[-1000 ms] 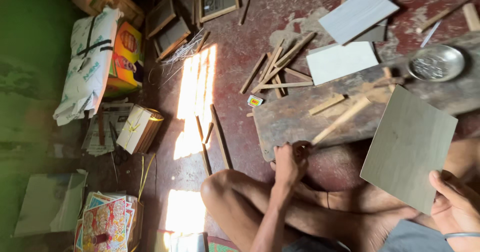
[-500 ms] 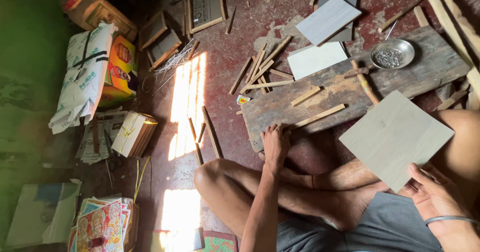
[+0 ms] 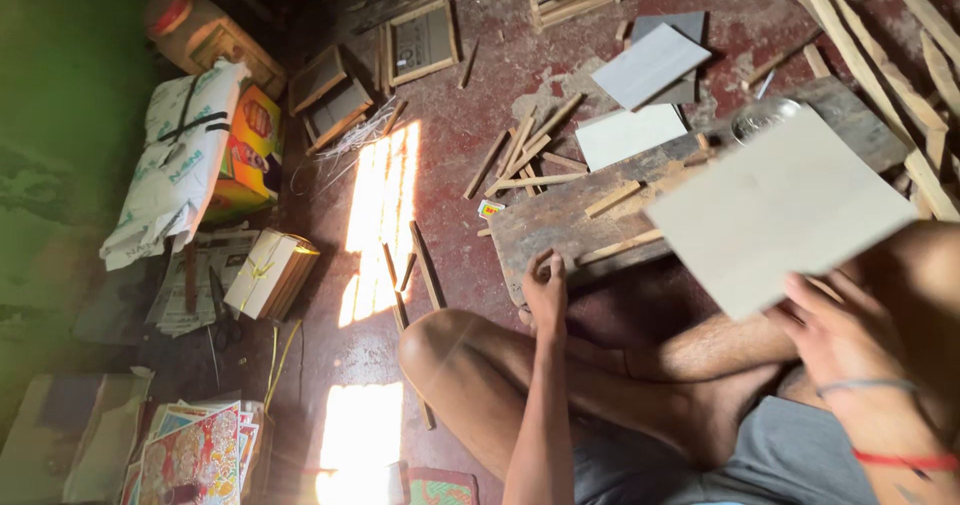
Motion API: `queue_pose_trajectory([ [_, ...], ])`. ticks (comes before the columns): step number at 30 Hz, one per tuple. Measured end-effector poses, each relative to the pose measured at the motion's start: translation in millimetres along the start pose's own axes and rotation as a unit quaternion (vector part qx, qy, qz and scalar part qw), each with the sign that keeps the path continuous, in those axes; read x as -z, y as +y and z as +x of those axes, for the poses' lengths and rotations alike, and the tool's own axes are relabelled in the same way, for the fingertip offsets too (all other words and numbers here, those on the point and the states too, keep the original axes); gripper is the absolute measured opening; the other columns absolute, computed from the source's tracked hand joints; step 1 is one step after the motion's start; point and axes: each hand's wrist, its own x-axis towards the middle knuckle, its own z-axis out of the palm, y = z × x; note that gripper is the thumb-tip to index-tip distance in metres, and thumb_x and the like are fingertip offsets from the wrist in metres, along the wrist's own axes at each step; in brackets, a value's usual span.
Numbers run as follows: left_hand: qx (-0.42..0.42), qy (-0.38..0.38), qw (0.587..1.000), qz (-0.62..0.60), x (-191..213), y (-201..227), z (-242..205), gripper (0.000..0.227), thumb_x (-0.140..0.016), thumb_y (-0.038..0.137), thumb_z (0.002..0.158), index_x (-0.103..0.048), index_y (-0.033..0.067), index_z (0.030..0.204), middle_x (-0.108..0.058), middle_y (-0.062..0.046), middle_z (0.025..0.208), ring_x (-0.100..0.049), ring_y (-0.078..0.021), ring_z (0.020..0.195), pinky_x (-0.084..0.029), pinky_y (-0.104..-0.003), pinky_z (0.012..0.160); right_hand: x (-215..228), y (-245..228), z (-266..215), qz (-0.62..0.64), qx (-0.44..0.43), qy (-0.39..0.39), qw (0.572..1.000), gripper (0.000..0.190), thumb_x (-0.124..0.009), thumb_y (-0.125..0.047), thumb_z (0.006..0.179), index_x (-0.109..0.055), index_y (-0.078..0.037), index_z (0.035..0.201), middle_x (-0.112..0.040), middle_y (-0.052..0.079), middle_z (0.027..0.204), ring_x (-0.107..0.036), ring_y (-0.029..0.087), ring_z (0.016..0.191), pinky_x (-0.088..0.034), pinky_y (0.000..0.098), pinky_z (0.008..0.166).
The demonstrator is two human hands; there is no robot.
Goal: The person sits cross-legged on the floor and hammers nails into a small rectangular wooden board using a hammer. They repeatedly pick up nails, position them on the board, and strike them with the hammer.
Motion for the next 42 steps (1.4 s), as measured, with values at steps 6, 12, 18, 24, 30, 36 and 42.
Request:
queue_pose_trajectory([
  [6, 0.159, -0.243, 0.914, -0.284, 1.0, 46.3, -42.0, 0.031, -0.062, 0.033, 0.097, -0.071, 0.0088, 0.115, -0.074, -0.003, 0.088, -0.068, -0.0101, 0.079, -0.054, -0.026, 0.072, -64.8, 61.9, 30.4, -0.037, -0.037, -0.065, 0.996, 0.026, -0.068, -0.005, 0.096, -0.064, 0.003, 0.121, -0.069, 0.012, 0.118, -0.068, 0.023, 0.111, -0.059, 0.0460, 0.101],
  [12, 0.124, -0.181, 0.975, -0.032, 3.9, 52.9, -14.6, 0.022, -0.078, 0.021, 0.094, -0.076, -0.0010, 0.095, -0.071, -0.005, 0.079, -0.059, -0.0134, 0.066, -0.047, -0.032, 0.059, -48.7, 103.0, 85.4, -0.072, -0.098, -0.098, 0.988, 0.031, -0.065, -0.012, 0.097, -0.064, -0.001, 0.125, -0.071, 0.007, 0.111, -0.070, 0.020, 0.096, -0.061, 0.0417, 0.090],
  [18, 0.049, -0.222, 0.973, 0.036, -2.8, 25.8, 52.7, 0.029, -0.078, 0.024, 0.090, -0.078, 0.0010, 0.108, -0.077, -0.004, 0.091, -0.065, -0.0116, 0.076, -0.051, -0.028, 0.067, -5.5, 85.6, 207.7, -0.277, -0.131, -0.111, 0.946, 0.037, -0.065, -0.017, 0.098, -0.062, -0.001, 0.132, -0.074, 0.012, 0.095, -0.071, 0.019, 0.082, -0.059, 0.0331, 0.077],
  [24, 0.021, -0.206, 0.975, 0.080, -6.2, 0.5, 97.1, 0.035, -0.076, 0.024, 0.095, -0.076, -0.0034, 0.116, -0.076, -0.011, 0.090, -0.067, -0.0136, 0.076, -0.054, -0.029, 0.071, 3.0, 94.6, 263.1, -0.428, -0.130, -0.125, 0.886, 0.027, -0.073, -0.014, 0.096, -0.076, 0.003, 0.117, -0.075, 0.011, 0.091, -0.064, 0.014, 0.074, -0.053, 0.0252, 0.068],
  [30, 0.089, -0.113, 0.987, 0.076, -5.3, -9.4, 100.2, 0.036, -0.083, 0.018, 0.085, -0.077, -0.0024, 0.114, -0.078, -0.009, 0.085, -0.064, -0.0113, 0.066, -0.050, -0.028, 0.058, -3.2, 95.1, 254.6, -0.499, -0.070, -0.087, 0.859, 0.018, -0.079, -0.013, 0.088, -0.081, -0.005, 0.104, -0.077, 0.004, 0.084, -0.065, 0.011, 0.067, -0.053, 0.0243, 0.061],
  [36, 0.081, -0.115, 0.984, 0.111, -7.2, -8.2, 100.8, 0.035, -0.084, 0.020, 0.084, -0.080, 0.0014, 0.113, -0.078, -0.007, 0.082, -0.060, -0.0089, 0.061, -0.048, -0.026, 0.051, -4.3, 92.5, 250.9, -0.531, -0.060, -0.086, 0.841, 0.017, -0.080, -0.011, 0.087, -0.082, -0.003, 0.102, -0.076, 0.008, 0.079, -0.064, 0.012, 0.064, -0.051, 0.0256, 0.056],
  [42, 0.088, -0.111, 0.982, 0.125, -7.3, -14.8, 105.6, 0.036, -0.085, 0.023, 0.081, -0.079, 0.0054, 0.112, -0.080, -0.007, 0.083, -0.067, -0.0086, 0.062, -0.053, -0.026, 0.050, 3.8, 98.4, 253.4, -0.501, -0.061, -0.096, 0.858, 0.016, -0.080, -0.007, 0.086, -0.080, -0.001, 0.101, -0.075, 0.006, 0.078, -0.065, 0.010, 0.064, -0.052, 0.0218, 0.056],
])
